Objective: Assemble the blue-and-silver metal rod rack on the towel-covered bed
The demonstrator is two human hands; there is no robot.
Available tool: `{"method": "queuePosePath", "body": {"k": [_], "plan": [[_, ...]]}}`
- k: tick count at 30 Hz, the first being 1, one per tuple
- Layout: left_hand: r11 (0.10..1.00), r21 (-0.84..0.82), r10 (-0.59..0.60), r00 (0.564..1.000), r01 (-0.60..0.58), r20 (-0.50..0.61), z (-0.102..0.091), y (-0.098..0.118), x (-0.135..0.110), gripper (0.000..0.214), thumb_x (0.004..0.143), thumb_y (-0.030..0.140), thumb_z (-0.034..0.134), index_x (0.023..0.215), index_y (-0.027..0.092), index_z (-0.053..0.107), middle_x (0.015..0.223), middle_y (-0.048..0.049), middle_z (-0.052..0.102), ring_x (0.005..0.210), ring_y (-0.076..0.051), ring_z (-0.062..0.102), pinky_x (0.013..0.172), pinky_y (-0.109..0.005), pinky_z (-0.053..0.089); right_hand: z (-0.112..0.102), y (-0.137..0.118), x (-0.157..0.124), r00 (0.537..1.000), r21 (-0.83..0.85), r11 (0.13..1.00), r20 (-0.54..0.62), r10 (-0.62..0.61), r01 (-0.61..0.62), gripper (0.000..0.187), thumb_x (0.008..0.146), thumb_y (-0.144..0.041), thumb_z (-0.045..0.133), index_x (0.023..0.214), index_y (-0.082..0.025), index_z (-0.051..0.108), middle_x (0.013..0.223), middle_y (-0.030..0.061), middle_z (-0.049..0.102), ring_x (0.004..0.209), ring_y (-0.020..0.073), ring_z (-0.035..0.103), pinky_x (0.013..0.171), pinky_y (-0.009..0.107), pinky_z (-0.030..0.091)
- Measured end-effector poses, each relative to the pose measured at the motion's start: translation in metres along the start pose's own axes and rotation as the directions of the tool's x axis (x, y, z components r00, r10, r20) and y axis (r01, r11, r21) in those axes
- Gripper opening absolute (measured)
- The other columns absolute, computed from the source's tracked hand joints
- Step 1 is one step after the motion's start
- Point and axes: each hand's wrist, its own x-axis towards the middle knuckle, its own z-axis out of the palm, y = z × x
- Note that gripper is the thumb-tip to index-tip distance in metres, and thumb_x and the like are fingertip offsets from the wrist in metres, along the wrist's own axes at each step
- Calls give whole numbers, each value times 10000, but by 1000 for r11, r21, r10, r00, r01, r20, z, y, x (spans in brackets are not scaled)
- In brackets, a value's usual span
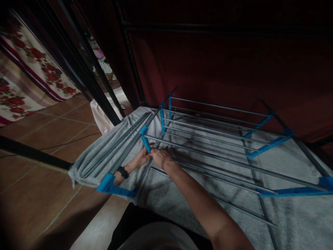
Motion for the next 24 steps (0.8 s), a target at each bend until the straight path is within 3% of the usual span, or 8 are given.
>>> {"method": "queuePosePath", "body": {"k": [7, 13, 19, 24], "plan": [[999, 54, -9, 1000, 8, 18, -3, 1, -2, 464, 875, 243, 615, 1334, 188, 569, 1271, -139, 695, 1141, -297, 663, 1054, -446, 517, 0, 4, 2, 999, 31, 1000, 36, -2, 1, 353, 1097, -340, 363, 1308, -200, 609, 1226, 117, 737, 1110, 234, 721, 874, 313, 536], [996, 90, -3, 1000, 1, 18, -1, 1, -4, 418, 878, 190, 581, 1296, 197, 567, 1231, -126, 702, 1021, -260, 688, 965, -403, 558, -1, 4, 3, 999, 55, 998, 49, -2, -1, 351, 1092, -300, 360, 1302, -191, 620, 1227, 121, 738, 1115, 227, 718, 875, 301, 526], [996, 93, -10, 1000, 10, -4, 3, -4, -2, 284, 911, 198, 574, 1193, 173, 596, 1262, -148, 696, 1214, -289, 636, 1121, -433, 463, -8, 6, 1, 998, 69, 997, 59, -19, 15, 355, 1080, -288, 361, 1284, -204, 638, 1244, 113, 735, 1132, 246, 712, 870, 314, 527], [997, 78, -22, 999, 24, -24, 7, -8, -2, 256, 894, 179, 605, 1149, 189, 609, 1252, -139, 711, 1257, -304, 623, 1138, -438, 456, -10, 3, 2, 998, 54, 999, 67, 6, -10, 358, 1087, -315, 355, 1262, -200, 646, 1206, 131, 744, 1115, 265, 715, 879, 343, 527]]}}
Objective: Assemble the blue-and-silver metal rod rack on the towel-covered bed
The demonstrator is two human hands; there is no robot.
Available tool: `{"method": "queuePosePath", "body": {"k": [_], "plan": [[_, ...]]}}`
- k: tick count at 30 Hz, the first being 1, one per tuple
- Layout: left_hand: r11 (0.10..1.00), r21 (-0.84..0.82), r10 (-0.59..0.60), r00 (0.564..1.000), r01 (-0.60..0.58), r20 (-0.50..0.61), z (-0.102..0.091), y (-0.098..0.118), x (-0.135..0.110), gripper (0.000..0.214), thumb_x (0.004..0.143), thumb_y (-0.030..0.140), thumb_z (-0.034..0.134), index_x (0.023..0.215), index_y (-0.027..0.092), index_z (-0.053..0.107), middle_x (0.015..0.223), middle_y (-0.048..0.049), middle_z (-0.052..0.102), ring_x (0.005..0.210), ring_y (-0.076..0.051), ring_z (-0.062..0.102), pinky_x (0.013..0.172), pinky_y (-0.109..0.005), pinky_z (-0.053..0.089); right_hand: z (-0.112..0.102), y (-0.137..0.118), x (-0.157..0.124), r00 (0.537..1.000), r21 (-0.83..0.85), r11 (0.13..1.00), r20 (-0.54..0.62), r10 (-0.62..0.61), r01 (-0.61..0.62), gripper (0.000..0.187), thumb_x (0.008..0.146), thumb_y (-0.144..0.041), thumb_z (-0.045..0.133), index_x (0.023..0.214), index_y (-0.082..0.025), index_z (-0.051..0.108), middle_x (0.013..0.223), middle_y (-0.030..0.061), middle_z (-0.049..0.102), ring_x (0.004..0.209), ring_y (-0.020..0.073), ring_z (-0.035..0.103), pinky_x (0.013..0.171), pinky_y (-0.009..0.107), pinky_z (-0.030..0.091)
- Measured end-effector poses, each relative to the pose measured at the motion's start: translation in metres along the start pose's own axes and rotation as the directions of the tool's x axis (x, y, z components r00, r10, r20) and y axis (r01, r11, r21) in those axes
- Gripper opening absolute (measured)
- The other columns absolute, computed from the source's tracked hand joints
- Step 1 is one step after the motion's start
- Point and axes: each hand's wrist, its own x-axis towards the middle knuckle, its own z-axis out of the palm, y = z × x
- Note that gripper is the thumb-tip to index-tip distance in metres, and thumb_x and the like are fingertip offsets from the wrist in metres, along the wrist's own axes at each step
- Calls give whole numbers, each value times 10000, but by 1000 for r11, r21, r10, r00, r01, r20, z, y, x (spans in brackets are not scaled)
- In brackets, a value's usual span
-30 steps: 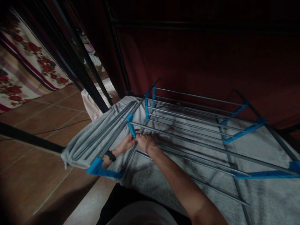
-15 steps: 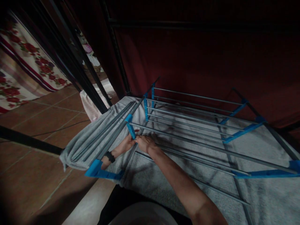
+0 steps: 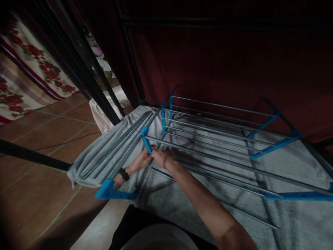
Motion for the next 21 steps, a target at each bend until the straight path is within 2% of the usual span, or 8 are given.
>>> {"method": "queuePosePath", "body": {"k": [2, 5, 8, 10, 13, 16, 19, 21], "plan": [[1000, -12, 4, 1000, -4, 0, 0, 0, 1, 283, 889, 157, 600, 1170, 190, 606, 1258, -136, 711, 1287, -305, 608, 1149, -440, 449, 0, 1, 0, 1000, -9, 1000, 2, 12, -12, 368, 1091, -345, 359, 1295, -195, 626, 1202, 142, 741, 1112, 278, 713, 897, 369, 527], [999, -39, 19, 1000, -18, 18, -5, 3, 2, 359, 878, 136, 605, 1235, 169, 586, 1268, -144, 708, 1268, -304, 624, 1139, -450, 463, -3, 7, -7, 1000, -27, 1000, -23, 5, -5, 428, 1082, -387, 420, 1455, -199, 511, 1226, 144, 726, 1137, 282, 693, 943, 392, 518], [989, -142, 44, 993, -29, 105, -13, 7, 0, 543, 881, 187, 643, 1399, 143, 485, 1305, -155, 692, 1216, -292, 660, 1065, -436, 532, -4, 17, -32, 986, -65, 996, -150, -68, 58, 505, 1072, -308, 449, 1559, -182, 399, 1325, 142, 666, 1222, 254, 629, 1042, 381, 473], [977, -215, 44, 988, -11, 148, -19, 8, -3, 653, 862, 200, 668, 1467, 141, 428, 1332, -157, 679, 1228, -290, 655, 1053, -432, 545, 4, 23, -58, 963, -117, 991, -251, -99, 71, 479, 1071, -210, 390, 1545, -163, 435, 1352, 147, 632, 1264, 243, 578, 1104, 386, 429], [972, -231, -8, 988, 43, 152, -21, 4, -10, 617, 812, 169, 672, 1409, 157, 516, 1312, -141, 693, 1203, -290, 667, 1045, -446, 553, 37, 33, -100, 951, -140, 990, -302, -72, 30, 466, 1053, -132, 348, 1475, -174, 541, 1270, 134, 650, 1208, 234, 583, 1109, 391, 432], [979, -193, -46, 988, 73, 146, -18, -3, -15, 484, 803, 204, 669, 1283, 182, 620, 1264, -123, 716, 1145, -281, 688, 1044, -477, 552, 83, 44, -133, 959, -87, 992, -277, 65, -92, 419, 1045, -160, 418, 1426, -168, 593, 1268, 137, 655, 1185, 243, 601, 1093, 398, 463], [976, -198, -67, 990, 90, 123, -12, -10, -16, 473, 807, 316, 706, 1261, 210, 626, 1244, -106, 724, 1131, -271, 694, 1047, -497, 550, 120, 52, -149, 939, -46, 974, -280, 202, -223, 388, 1041, -179, 457, 1398, -152, 608, 1323, 153, 633, 1241, 263, 587, 1117, 428, 459], [973, -204, -85, 990, 107, 115, -11, -12, -14, 522, 797, 422, 735, 1263, 219, 617, 1246, -102, 726, 1135, -277, 699, 1050, -517, 549, 131, 54, -152, 932, -54, 966, -280, 228, -252, 386, 1034, -131, 425, 1363, -158, 626, 1315, 143, 636, 1245, 262, 590, 1131, 440, 452]]}}
